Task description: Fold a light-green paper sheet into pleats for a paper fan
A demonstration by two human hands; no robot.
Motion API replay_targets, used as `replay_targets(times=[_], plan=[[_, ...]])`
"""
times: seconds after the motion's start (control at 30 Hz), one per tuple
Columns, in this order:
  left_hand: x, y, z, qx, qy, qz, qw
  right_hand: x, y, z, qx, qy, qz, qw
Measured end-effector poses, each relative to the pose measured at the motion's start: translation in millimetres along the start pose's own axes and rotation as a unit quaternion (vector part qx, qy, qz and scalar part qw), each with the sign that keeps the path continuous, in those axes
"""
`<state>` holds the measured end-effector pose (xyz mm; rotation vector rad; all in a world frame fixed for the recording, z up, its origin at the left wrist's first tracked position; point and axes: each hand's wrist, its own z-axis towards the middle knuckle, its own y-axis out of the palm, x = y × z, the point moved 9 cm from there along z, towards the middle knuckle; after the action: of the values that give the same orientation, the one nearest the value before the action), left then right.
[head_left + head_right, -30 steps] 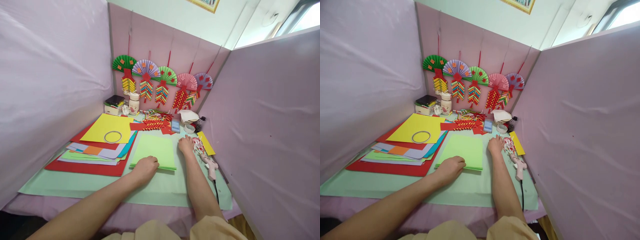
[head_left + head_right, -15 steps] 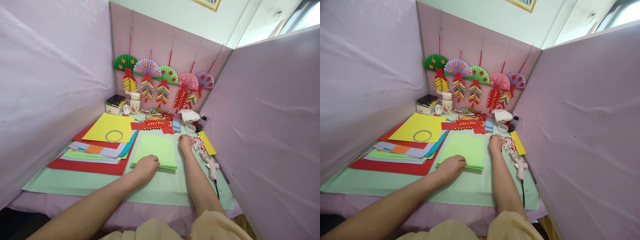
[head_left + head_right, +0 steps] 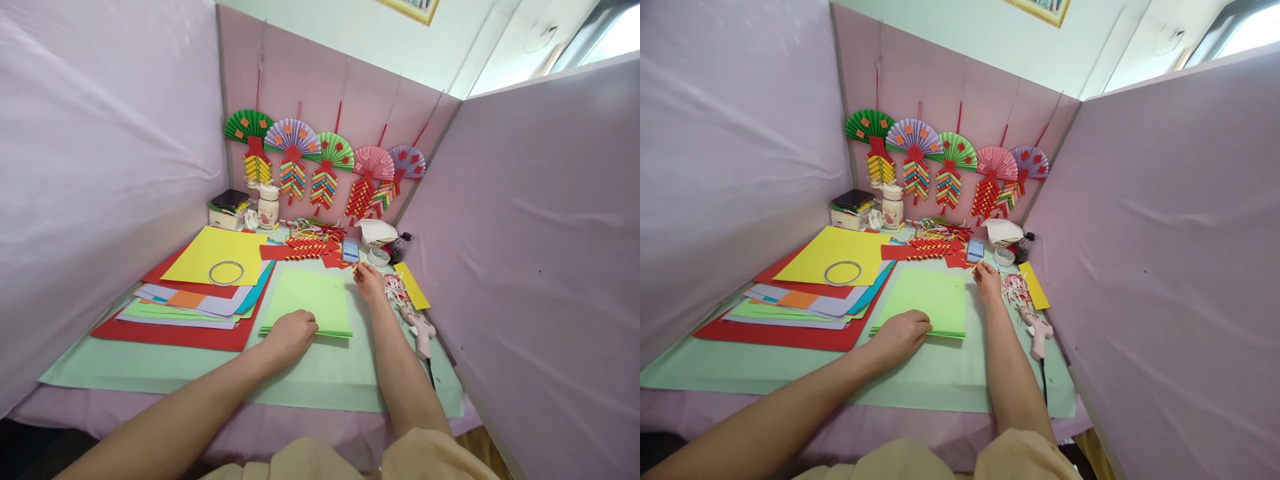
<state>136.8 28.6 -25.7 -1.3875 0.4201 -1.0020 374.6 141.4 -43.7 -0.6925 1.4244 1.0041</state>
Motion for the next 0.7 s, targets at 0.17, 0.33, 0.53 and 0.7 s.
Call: replay_targets(times=[0.17, 0.33, 0.53, 0.7], plan=[[0, 1.3, 0, -0.015, -0.008, 0.012, 1.000, 5, -3, 1, 0.005, 0.017, 0.036, 0.999], [0, 0.5, 0, -0.022, -0.015, 0.027, 0.999, -2, -12, 3, 0.051, -0.024, 0.030, 0.998], [0, 0.2, 0, -0.021, -0.016, 0.039, 0.999, -38, -31, -8, 0.157, -0.157, -0.023, 0.975], [0, -0.2, 0, -0.021, -0.015, 0.037, 0.999, -79, -57, -24, 0.223, -0.265, -0.201, 0.916]])
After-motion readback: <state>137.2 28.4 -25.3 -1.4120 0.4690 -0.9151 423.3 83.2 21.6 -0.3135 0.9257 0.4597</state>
